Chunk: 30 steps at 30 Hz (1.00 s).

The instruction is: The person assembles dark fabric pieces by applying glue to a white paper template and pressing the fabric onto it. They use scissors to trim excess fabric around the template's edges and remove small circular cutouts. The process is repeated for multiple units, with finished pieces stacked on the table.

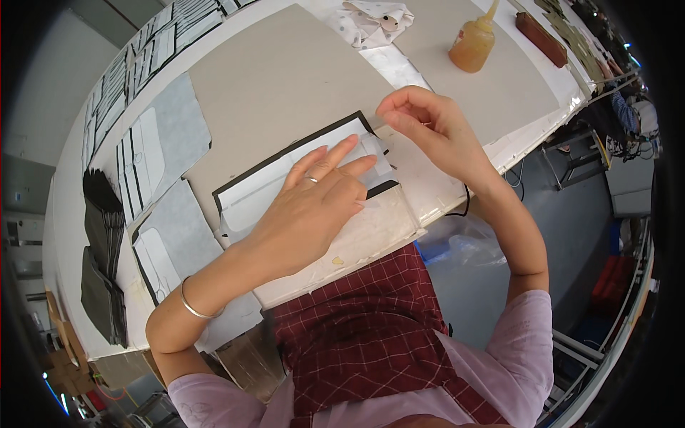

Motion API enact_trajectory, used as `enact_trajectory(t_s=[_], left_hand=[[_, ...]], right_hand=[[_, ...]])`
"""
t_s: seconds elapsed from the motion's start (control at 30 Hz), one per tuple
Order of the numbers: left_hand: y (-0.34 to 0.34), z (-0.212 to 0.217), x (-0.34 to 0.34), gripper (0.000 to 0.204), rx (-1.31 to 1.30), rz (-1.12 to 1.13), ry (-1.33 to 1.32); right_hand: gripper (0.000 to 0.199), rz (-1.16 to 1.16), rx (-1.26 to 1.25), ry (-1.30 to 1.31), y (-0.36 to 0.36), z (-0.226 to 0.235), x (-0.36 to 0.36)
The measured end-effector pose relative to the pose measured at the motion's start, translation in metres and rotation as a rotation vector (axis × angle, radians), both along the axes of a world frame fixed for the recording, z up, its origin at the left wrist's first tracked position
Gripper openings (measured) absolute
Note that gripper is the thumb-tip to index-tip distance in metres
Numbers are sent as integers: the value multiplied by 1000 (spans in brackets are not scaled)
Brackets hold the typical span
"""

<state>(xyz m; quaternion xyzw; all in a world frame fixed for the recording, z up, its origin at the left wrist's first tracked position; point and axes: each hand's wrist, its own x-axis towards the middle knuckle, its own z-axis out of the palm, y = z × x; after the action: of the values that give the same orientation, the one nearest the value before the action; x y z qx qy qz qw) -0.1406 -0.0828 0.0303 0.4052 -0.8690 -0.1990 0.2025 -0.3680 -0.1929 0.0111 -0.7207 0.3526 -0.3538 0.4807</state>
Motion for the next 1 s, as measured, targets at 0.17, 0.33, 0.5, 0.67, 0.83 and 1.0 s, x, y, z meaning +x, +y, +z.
enact_trajectory(t_s=[0.17,0.33,0.5,0.67,0.83,1.0], left_hand=[[21,23,24,5,-14,136,9],[48,26,46,8,7,232,-7],[71,24,64,8,64,337,115],[89,15,69,9,293,592,500],[98,5,55,11,247,582,528],[116,3,58,16,125,611,375]], right_hand=[[25,-24,-699,445,29,-3,-6],[36,-79,-918,597,34,-15,-1],[34,-55,-756,601,37,-10,-1],[21,48,-426,274,46,32,17],[15,471,-114,108,85,32,67],[15,559,109,228,91,35,92]])
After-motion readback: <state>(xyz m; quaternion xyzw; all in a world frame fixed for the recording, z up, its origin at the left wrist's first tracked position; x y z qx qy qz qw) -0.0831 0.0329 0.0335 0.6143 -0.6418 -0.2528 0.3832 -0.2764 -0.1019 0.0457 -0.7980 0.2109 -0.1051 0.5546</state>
